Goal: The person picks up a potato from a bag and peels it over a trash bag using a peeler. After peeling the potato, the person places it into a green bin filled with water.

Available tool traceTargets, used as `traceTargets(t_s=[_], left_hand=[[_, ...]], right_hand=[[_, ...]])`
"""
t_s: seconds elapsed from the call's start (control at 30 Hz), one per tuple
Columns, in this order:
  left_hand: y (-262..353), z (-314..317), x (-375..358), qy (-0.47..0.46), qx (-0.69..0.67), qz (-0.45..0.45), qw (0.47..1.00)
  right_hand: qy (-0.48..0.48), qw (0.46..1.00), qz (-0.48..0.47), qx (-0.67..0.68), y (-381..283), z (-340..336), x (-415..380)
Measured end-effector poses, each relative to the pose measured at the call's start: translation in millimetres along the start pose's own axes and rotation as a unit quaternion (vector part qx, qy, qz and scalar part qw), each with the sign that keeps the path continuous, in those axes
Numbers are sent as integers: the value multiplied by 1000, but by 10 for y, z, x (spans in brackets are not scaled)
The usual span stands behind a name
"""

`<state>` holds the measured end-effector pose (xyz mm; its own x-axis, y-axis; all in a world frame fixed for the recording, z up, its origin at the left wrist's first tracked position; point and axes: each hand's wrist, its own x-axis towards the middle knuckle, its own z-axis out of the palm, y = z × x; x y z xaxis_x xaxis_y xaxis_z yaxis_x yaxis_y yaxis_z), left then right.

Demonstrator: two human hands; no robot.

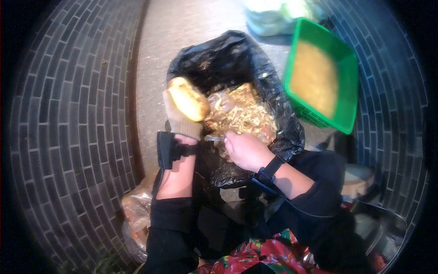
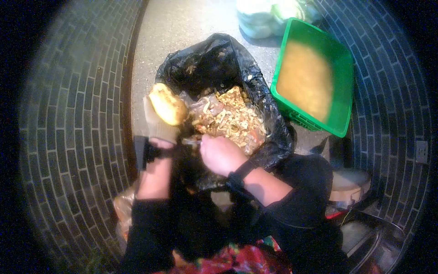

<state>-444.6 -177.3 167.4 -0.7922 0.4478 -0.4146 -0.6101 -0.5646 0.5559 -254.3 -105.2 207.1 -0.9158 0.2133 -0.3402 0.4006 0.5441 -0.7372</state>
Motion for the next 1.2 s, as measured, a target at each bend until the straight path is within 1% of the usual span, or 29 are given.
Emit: traceTargets(t_s=[0.03,0.07,0.1,0.13,0.17,0.2,0.27,0.3,0.33,0.4,0.43,0.47,0.53,0.57,0.6,0.63,0.7,0.73,0.77,0.8,0.83,0.87,0.9,0.93,1.0,1.03,1.1,1.13,1.2], left_hand=[[38,31,-50,-43,8,7,999],[45,40,-57,-42,5,10,999],[52,48,-52,-58,9,-13,998],[52,38,-39,-75,13,-36,996],[37,21,-46,-107,19,-74,991],[14,66,-101,-108,18,-74,991],[-85,225,-275,-135,65,-118,982],[-139,254,-325,-141,117,-104,977],[-149,310,-450,-153,160,-124,967],[-294,247,-415,-155,181,-86,968],[-351,192,-381,-155,180,-91,967],[-389,143,-338,-125,175,-74,974],[-380,181,-371,-71,183,-22,980],[-364,136,-326,-86,226,15,970],[-322,90,-282,-99,268,54,957],[-293,45,-253,-97,268,55,957],[-226,34,-204,-72,277,94,953],[-159,54,-181,-41,265,93,959],[-99,64,-175,-68,175,40,981],[-23,128,-206,-94,84,-13,992],[24,114,-154,-94,73,-16,993],[57,106,-131,-92,73,-15,993],[82,92,-112,-113,76,-20,990],[100,90,-116,-134,80,-24,988],[33,137,-170,-124,98,-26,987],[-6,172,-219,-127,127,-41,983],[-111,276,-348,-126,161,-77,976],[-179,220,-307,-150,149,-96,973],[-247,215,-347,-154,148,-118,970]], right_hand=[[24,999,30,-12,-21,-52,-7],[46,997,58,-26,-39,-107,-7],[60,996,62,-33,14,-224,38],[114,992,35,-39,87,-323,52],[150,988,33,-15,141,-431,59],[186,982,32,9,135,-539,64],[209,977,21,23,140,-620,105],[231,972,11,38,146,-641,110],[233,972,16,37,144,-640,116],[229,973,10,23,122,-601,143],[230,973,13,30,131,-560,158],[231,973,16,29,108,-530,160],[164,986,30,8,27,-449,143],[140,989,40,-20,-13,-419,128],[138,989,39,-20,-12,-397,114],[120,992,33,-17,-1,-375,106],[103,994,25,-14,24,-336,73],[41,999,0,-21,41,-305,34],[-21,999,-25,-28,56,-293,9],[-21,999,-25,-27,54,-304,-2],[8,1000,-16,-23,41,-320,-12],[35,999,-8,-20,32,-324,-16],[40,999,24,-16,70,-376,41],[86,996,-9,1,95,-466,62],[142,989,25,41,86,-609,75],[142,989,26,41,103,-620,108],[218,974,-12,60,136,-616,162],[219,974,-9,60,134,-610,170],[225,973,-11,55,97,-585,181]])
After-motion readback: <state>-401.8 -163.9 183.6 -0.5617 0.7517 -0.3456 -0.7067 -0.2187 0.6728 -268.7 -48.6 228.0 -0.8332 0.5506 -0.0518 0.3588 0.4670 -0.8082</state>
